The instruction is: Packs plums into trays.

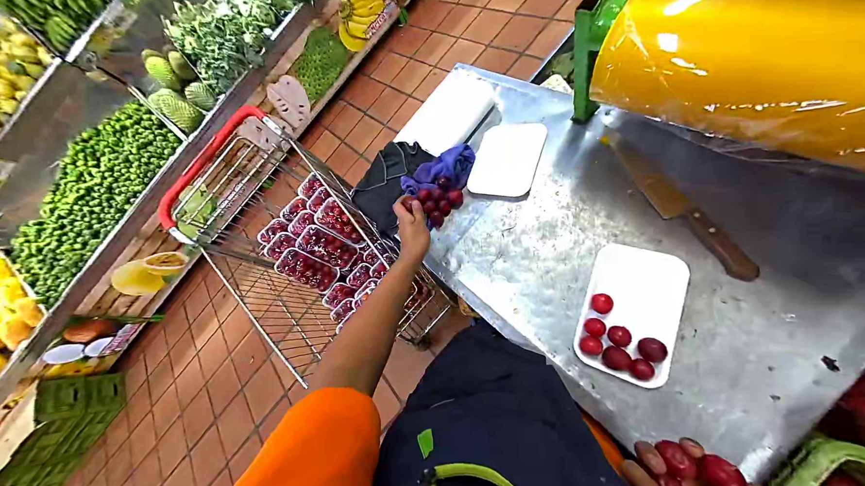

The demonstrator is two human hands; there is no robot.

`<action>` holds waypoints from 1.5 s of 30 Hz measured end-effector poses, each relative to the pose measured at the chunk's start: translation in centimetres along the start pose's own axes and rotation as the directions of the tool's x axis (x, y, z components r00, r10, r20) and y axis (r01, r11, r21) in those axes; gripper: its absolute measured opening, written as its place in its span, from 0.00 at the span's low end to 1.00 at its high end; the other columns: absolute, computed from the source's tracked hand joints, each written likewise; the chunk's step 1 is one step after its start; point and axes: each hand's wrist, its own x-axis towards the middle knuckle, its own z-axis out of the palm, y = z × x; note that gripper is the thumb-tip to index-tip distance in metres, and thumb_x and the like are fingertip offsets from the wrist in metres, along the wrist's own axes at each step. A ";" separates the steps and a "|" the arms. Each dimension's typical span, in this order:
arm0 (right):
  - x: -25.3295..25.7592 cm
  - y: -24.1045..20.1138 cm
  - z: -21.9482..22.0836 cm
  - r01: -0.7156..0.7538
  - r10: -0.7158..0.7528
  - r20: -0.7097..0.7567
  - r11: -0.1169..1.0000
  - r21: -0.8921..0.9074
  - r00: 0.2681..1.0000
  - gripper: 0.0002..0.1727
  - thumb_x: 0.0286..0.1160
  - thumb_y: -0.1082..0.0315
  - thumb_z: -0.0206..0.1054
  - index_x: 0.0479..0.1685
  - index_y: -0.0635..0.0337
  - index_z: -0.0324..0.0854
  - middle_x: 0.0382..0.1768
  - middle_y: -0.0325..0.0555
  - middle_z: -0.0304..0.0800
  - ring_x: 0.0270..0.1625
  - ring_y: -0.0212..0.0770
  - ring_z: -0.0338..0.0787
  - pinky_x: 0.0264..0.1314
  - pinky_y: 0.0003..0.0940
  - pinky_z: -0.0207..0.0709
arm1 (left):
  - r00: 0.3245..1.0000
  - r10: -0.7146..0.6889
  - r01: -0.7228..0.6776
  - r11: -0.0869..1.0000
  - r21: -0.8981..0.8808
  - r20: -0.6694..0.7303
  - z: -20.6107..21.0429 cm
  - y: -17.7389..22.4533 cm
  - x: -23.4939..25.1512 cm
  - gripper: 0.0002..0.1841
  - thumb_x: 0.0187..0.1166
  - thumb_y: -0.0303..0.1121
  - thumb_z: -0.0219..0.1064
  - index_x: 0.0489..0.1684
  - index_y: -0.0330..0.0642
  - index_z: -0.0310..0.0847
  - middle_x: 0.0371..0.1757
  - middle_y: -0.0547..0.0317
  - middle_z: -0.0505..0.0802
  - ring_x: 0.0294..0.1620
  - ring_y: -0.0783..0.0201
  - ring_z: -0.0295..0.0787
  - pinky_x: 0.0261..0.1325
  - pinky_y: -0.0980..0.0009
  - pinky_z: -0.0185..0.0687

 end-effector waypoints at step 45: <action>22.7 -12.9 5.3 -0.139 -0.004 -0.207 -0.752 -0.645 0.978 0.22 0.81 0.44 0.64 0.53 0.50 0.90 0.41 0.51 0.94 0.50 0.56 0.92 0.53 0.68 0.80 | 0.456 0.219 -0.559 0.825 0.086 0.863 14.5 12.4 -17.5 0.23 0.80 0.47 0.73 0.63 0.38 0.85 0.63 0.47 0.90 0.65 0.49 0.87 0.72 0.44 0.80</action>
